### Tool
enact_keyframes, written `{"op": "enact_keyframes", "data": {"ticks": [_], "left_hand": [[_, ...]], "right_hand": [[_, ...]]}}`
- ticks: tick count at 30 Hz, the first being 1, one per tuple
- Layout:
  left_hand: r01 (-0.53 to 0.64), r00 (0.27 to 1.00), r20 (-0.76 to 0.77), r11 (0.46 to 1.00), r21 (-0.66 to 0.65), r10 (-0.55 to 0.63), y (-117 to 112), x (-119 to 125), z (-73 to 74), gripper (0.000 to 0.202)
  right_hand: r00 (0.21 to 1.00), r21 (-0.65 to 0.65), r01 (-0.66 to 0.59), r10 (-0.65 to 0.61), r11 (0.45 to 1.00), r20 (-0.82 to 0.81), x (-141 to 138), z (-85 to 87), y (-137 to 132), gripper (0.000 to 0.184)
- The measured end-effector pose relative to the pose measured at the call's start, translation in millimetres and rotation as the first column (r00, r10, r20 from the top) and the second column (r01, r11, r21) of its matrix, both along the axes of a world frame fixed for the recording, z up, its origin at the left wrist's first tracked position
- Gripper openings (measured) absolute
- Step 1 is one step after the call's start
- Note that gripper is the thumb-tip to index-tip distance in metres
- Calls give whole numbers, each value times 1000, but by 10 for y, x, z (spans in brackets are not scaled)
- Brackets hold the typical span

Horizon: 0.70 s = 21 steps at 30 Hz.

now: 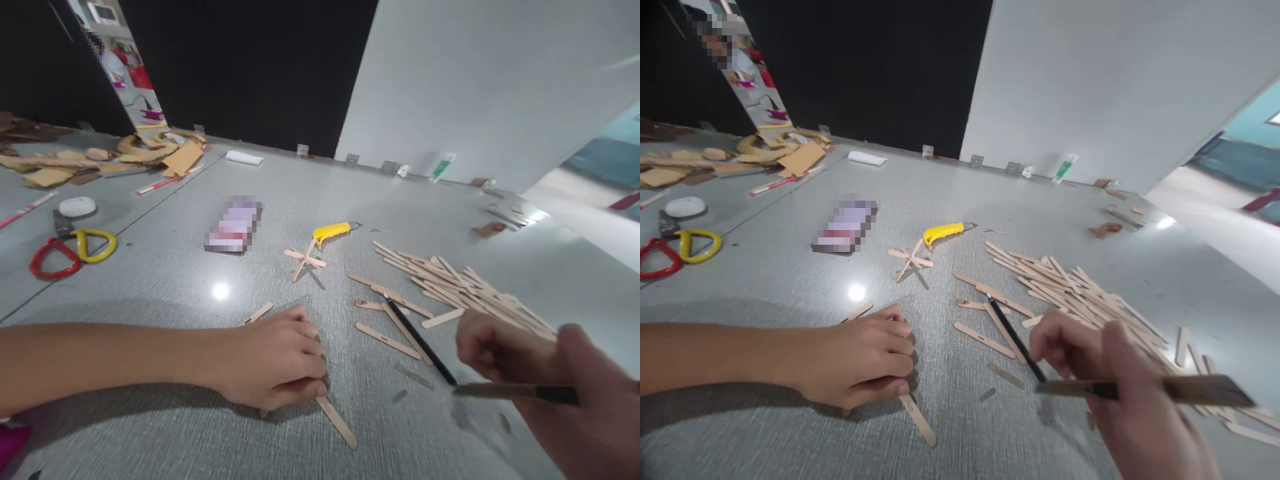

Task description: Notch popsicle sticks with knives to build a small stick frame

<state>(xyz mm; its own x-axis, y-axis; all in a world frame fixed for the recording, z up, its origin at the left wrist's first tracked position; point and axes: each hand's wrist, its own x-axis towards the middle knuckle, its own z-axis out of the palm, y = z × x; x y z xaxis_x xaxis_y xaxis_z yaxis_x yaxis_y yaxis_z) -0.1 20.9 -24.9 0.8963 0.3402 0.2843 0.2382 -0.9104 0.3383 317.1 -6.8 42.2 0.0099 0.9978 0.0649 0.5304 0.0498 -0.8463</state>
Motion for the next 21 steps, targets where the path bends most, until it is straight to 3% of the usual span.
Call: {"op": "enact_keyframes", "data": {"ticks": [3,7,11,14,16,19,21], "left_hand": [[-7,1000,-1,1000,2,7,-3,1,-13,30],[-15,1000,-1,1000,-5,15,-8,3,-31,31],[-16,1000,5,1000,8,16,-11,3,-55,29],[-18,1000,8,1000,16,18,-12,7,-59,28],[-19,1000,12,1000,22,19,-14,12,-55,28],[-16,1000,9,1000,22,16,-16,17,-49,27],[-18,1000,2,1000,18,18,-16,18,-51,26]], "right_hand": [[999,-43,-25,24,999,-22,-77,67,7,55],[1000,-120,-25,23,992,-21,-175,4,-32,44],[973,-230,-133,82,964,-218,-212,-118,-44,44],[894,-236,-207,86,949,-439,-201,-185,-41,28],[806,-231,-333,149,914,-572,-185,-209,-43,40],[671,-175,-571,332,802,-663,-180,-224,-54,83],[669,-147,-565,347,812,-657,-205,-231,-61,90]]}}
